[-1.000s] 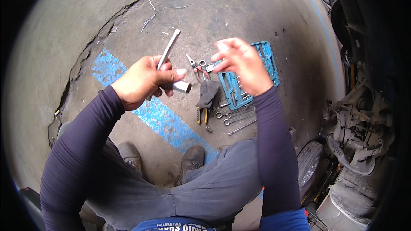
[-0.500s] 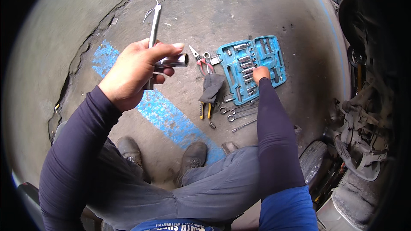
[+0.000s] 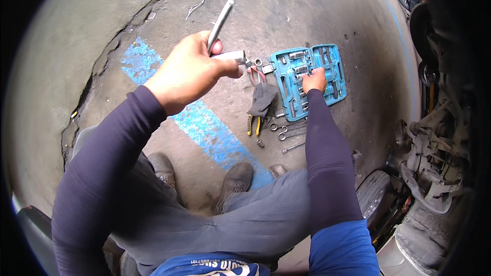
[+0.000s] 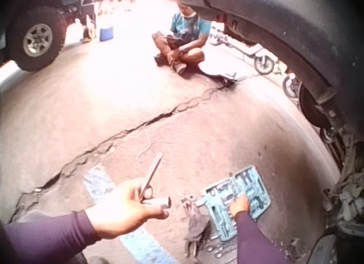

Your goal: The person selects a socket and ratchet from a floor toolkit, then works under the hood of a grey sedan. They put on gloves, use a work light, and manipulate hoses and engine components while using the ratchet on bolts within the engine bay.

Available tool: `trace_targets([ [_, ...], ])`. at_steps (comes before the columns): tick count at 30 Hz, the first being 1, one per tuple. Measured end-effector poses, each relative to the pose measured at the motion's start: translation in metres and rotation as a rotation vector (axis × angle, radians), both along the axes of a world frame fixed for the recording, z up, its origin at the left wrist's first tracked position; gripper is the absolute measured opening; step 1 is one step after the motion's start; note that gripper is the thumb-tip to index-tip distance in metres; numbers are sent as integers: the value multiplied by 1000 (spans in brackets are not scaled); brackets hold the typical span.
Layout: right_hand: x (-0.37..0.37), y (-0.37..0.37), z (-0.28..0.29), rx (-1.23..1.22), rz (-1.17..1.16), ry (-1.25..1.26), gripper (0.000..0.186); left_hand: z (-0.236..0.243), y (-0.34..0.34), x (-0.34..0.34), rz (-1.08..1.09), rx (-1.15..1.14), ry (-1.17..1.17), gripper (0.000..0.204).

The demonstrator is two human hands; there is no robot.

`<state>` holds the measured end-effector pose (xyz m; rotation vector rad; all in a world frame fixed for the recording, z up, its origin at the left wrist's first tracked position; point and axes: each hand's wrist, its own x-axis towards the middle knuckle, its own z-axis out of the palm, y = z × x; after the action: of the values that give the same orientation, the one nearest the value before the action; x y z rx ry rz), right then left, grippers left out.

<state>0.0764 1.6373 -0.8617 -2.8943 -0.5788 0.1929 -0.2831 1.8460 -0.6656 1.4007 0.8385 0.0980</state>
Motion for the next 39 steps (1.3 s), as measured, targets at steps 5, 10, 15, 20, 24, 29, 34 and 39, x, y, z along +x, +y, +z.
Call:
trace_targets([
  [5,-80,23,102,223,247,284,51,12,-7,-33,86,28,-100,27],
  [10,-231,-14,306,303,538,708,49,113,-61,-99,141,63,49,37],
  [15,-340,-66,532,355,438,1083,56,304,-156,-189,60,-338,51,33],
  [20,-393,-126,676,478,288,1469,62,457,-220,-247,85,-880,-134,17],
  [24,-398,-201,681,248,331,1114,81,509,-222,-257,48,-916,-37,16],
  [29,-391,-344,645,-513,-15,989,94,530,-210,-234,-123,-611,38,18],
  [34,-402,-491,614,-289,235,1224,96,534,-278,-138,-381,-413,199,13],
  [39,-415,-675,635,295,-24,1157,91,553,-471,-8,-864,-467,351,15],
])
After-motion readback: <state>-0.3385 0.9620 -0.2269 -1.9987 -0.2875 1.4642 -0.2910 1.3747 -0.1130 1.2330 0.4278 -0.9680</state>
